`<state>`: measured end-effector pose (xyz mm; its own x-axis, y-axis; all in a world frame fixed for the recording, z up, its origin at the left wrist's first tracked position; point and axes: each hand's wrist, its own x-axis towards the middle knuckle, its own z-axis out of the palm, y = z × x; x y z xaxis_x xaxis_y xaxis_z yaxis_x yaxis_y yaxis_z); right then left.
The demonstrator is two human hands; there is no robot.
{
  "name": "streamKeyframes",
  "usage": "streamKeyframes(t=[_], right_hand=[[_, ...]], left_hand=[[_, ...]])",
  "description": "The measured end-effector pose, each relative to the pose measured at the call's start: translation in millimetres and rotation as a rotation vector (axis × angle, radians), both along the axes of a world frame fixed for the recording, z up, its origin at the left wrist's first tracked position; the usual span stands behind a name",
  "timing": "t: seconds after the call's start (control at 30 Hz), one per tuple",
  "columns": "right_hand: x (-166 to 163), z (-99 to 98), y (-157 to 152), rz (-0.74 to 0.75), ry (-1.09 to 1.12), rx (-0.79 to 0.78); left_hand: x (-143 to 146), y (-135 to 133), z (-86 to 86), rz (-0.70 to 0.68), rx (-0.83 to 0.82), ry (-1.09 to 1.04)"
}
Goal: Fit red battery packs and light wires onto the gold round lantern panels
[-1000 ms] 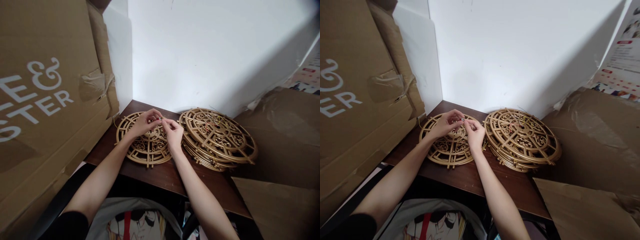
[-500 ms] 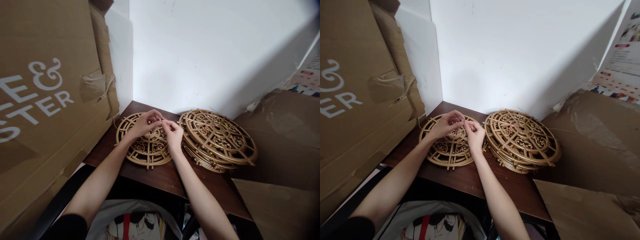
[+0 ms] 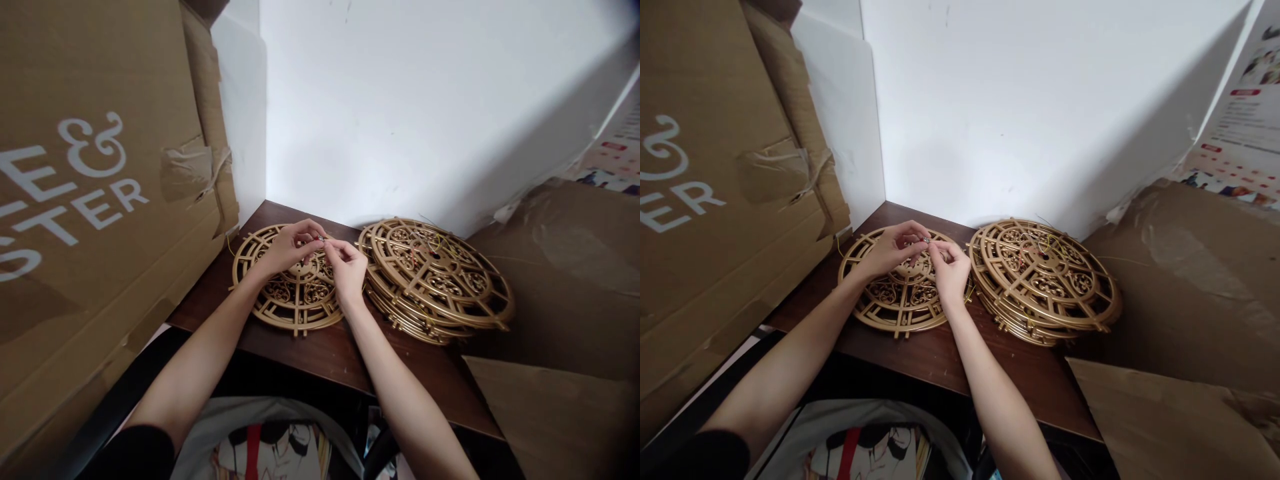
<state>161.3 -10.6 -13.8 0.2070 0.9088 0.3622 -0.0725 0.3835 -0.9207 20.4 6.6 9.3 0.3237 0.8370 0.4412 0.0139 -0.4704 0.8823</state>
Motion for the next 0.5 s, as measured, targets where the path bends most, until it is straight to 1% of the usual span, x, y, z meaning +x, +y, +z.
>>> streamKeyframes(t=[0.13,0.27,0.5], right_hand=[[-0.4,0.3,0.0,-0.004,0.018,-0.007],[0.4,-1.3,1.3,-0.009,-0.009,-0.006],[0.3,-1.1,1.2,-0.008,-0.025,-0.008]], left_hand=[[0.4,-0.1,-0.4,0.005,-0.022,-0.021],[1.4,-0.9,-0.1,0.012,-0.037,-0.055],[3.4,-3.2,2.3,0.007,-0.112,-0.153]])
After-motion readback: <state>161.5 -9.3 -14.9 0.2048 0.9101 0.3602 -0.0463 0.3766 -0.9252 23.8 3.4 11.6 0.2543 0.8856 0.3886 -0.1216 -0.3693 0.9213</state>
